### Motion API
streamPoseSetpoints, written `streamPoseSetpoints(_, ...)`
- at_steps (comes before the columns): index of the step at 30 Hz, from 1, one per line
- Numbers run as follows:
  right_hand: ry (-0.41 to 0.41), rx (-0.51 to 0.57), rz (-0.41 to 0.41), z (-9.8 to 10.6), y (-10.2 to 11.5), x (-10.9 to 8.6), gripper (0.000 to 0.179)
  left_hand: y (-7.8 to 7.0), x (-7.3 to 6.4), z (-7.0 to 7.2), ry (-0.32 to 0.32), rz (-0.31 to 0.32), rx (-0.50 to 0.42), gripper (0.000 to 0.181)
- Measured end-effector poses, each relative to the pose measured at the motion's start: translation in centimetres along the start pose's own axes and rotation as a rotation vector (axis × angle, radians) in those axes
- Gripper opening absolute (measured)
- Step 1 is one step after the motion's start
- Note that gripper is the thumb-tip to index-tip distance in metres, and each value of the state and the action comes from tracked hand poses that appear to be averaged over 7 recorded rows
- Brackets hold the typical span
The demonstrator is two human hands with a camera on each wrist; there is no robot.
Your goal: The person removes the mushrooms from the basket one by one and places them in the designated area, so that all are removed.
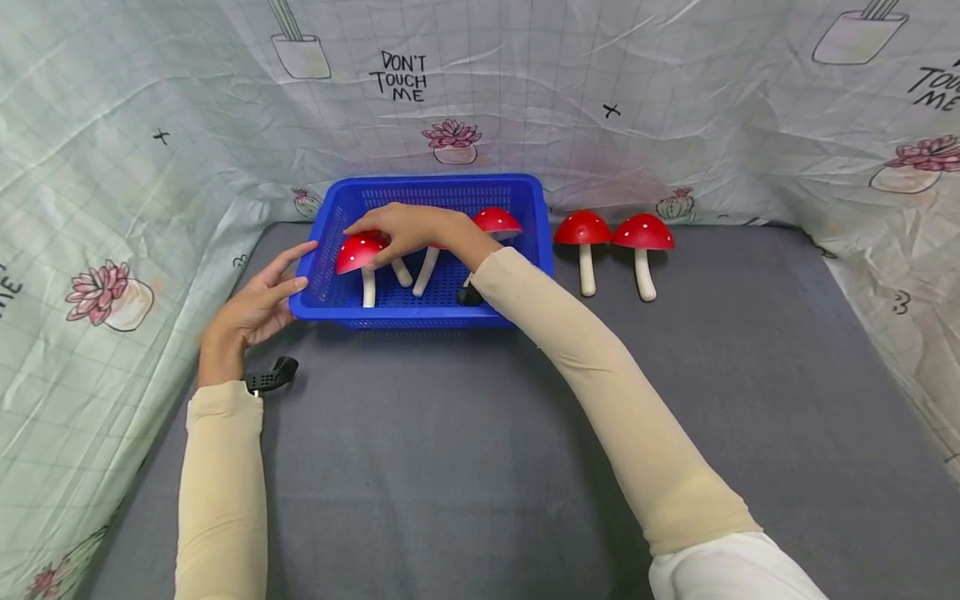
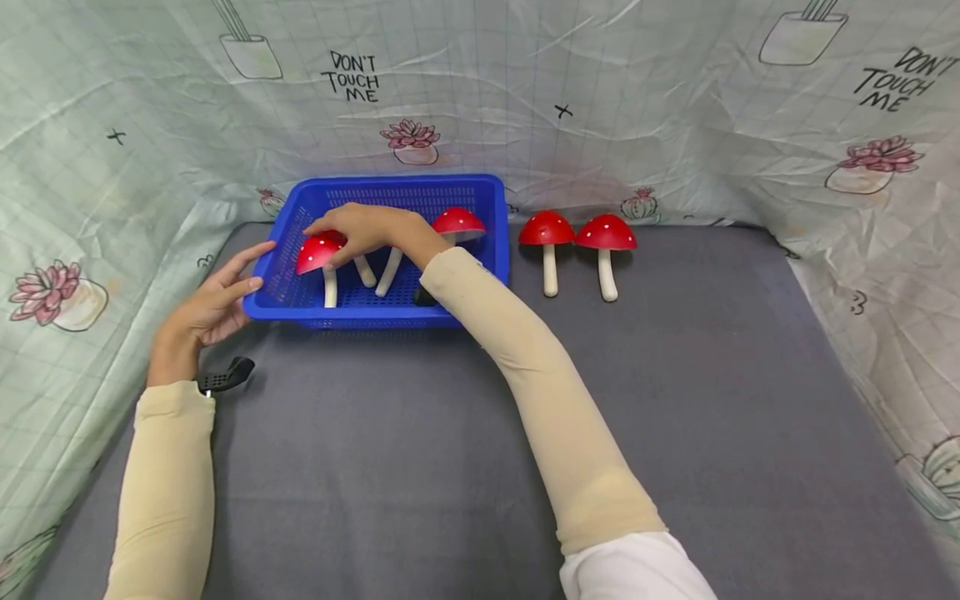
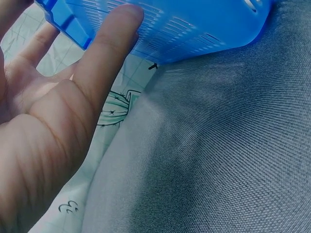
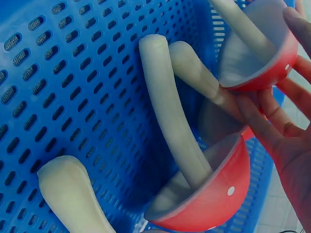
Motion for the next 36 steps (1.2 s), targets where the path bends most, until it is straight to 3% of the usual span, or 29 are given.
streamPoseSetpoints(10,-0.021,0.026,-0.004,0.2,0.4,0.1,0.054,-0.2,0.1,-0.2,0.017,-0.001,-0.022,0.063)
streamPoseSetpoints(23,-0.032,0.058,-0.022,1.0,0.7,0.0,0.059,-0.4,0.3,-0.4,0.016,-0.003,-0.048,0.062)
streamPoseSetpoints(30,-0.031,0.112,0.048,2.2,1.2,-1.1,0.058,-0.1,0.1,-0.4,0.043,-0.009,-0.072,0.061)
streamPoseSetpoints(36,-0.093,0.149,0.089,4.2,1.6,-2.8,0.054,0.0,0.0,-0.3,0.065,-0.007,-0.093,0.060)
Point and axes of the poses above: each hand's wrist, its own x-axis towards the middle knuckle, its own z-axis out of the back of the hand, y = z × x, the point moved 7 cm from there along x, towards the middle knuckle, and after that the axes turned 13 degrees about -y, right-handed, at the moved point
